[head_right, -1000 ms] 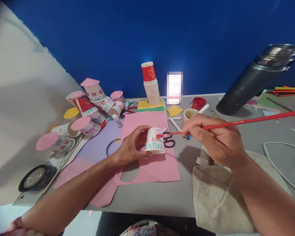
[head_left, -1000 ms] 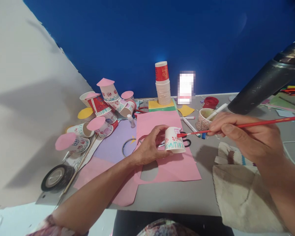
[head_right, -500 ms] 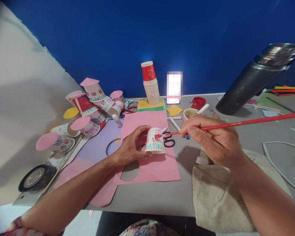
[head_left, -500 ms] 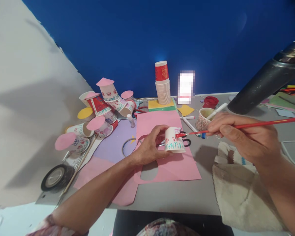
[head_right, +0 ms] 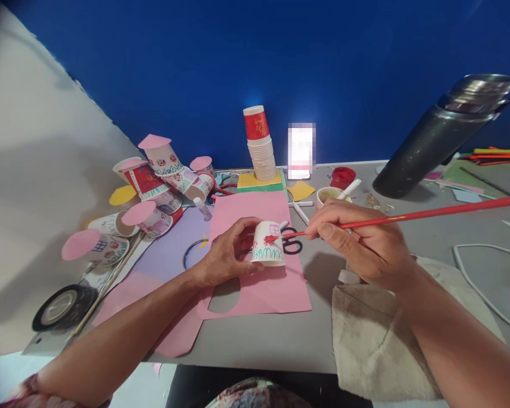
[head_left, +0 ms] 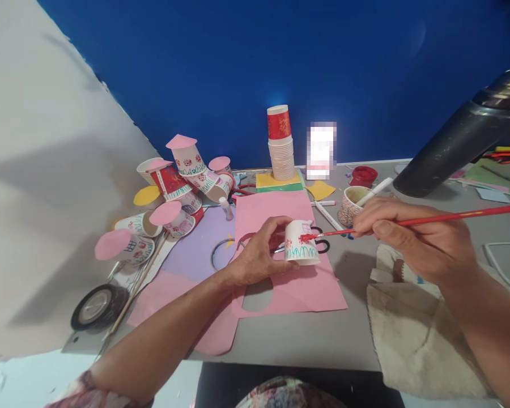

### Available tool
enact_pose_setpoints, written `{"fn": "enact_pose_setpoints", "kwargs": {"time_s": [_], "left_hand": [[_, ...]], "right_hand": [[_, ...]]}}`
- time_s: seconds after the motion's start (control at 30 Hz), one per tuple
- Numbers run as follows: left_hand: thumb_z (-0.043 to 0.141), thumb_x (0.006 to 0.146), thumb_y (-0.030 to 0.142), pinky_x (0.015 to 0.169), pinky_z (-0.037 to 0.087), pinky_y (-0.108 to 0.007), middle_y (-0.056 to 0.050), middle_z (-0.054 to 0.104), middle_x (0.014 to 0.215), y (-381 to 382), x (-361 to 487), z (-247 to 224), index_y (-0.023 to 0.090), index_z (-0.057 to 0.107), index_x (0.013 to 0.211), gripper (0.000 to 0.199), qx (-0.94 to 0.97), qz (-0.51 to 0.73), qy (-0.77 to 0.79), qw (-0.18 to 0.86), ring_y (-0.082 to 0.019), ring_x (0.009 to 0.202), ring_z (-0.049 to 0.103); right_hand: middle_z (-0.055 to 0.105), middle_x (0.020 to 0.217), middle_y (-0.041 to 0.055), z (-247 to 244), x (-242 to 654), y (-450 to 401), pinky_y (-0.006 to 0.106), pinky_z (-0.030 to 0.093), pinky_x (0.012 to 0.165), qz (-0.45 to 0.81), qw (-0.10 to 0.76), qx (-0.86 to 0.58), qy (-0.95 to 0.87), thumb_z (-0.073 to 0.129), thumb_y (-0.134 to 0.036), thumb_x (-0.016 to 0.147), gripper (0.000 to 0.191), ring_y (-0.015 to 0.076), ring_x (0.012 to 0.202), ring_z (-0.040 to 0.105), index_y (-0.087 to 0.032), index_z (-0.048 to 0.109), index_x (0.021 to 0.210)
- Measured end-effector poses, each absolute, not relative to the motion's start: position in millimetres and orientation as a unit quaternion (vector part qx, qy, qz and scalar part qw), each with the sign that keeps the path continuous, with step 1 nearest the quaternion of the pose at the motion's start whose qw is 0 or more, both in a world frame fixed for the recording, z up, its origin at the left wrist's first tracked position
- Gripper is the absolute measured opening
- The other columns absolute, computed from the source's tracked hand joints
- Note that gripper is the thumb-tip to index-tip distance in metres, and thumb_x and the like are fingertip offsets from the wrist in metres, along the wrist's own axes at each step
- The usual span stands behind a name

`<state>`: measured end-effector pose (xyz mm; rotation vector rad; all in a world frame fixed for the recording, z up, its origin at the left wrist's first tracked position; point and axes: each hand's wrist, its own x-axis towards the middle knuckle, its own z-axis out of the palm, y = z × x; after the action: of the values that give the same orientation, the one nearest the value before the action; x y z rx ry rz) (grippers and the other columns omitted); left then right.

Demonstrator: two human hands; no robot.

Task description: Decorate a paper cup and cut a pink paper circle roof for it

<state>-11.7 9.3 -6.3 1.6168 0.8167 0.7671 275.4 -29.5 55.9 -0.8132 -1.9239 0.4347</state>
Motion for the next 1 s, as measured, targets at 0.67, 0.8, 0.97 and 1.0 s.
{"fn": "enact_pose_setpoints", "kwargs": {"time_s": [0.67, 0.8, 0.97, 1.0], "left_hand": [[0.092, 0.07, 0.021, 0.117, 0.049, -0.052, -0.011, 0.057, 0.149, 9.7, -11.9, -8.8, 0.028, 0.052, 0.139, 0.081, 0.675, 0.327, 0.336, 0.569, -0.032, 0.133, 0.064], [0.092, 0.069, 0.02, 0.117, 0.049, -0.051, -0.011, 0.058, 0.147, 9.7, -10.5, -7.1, 0.027, 0.051, 0.137, 0.08, 0.668, 0.332, 0.321, 0.583, -0.032, 0.134, 0.063], [0.092, 0.069, 0.02, 0.12, 0.046, -0.052, -0.012, 0.057, 0.148, 9.3, -9.6, -6.1, 0.027, 0.052, 0.137, 0.079, 0.656, 0.331, 0.325, 0.596, -0.033, 0.137, 0.061], [0.092, 0.069, 0.02, 0.121, 0.045, -0.053, -0.013, 0.057, 0.148, 9.3, -9.6, -6.3, 0.027, 0.053, 0.137, 0.079, 0.654, 0.331, 0.326, 0.597, -0.034, 0.138, 0.06]], "right_hand": [[0.076, 0.087, 0.0017, 58.2, 274.6, -29.5, 0.04, 0.055, 0.08, 0.172, 0.498, -0.335, -0.781, 0.058, -0.019, 0.103, 0.021, 0.0218, 0.084, 0.072, -0.028, 0.076, 0.097], [0.077, 0.088, 0.001, 58.5, 274.3, -28.6, 0.037, 0.054, 0.071, 0.168, 0.482, -0.329, -0.794, 0.058, -0.019, 0.103, 0.02, 0.0206, 0.08, 0.072, -0.029, 0.076, 0.1], [0.076, 0.087, 0.0018, 58.5, 278.4, -29.2, 0.042, 0.055, 0.081, 0.177, 0.496, -0.335, -0.781, 0.058, -0.02, 0.103, 0.023, 0.024, 0.084, 0.072, -0.031, 0.078, 0.099], [0.076, 0.087, 0.002, 58.6, 279.0, -29.4, 0.044, 0.055, 0.082, 0.179, 0.497, -0.337, -0.779, 0.058, -0.02, 0.103, 0.024, 0.0248, 0.084, 0.072, -0.033, 0.078, 0.1]]}}
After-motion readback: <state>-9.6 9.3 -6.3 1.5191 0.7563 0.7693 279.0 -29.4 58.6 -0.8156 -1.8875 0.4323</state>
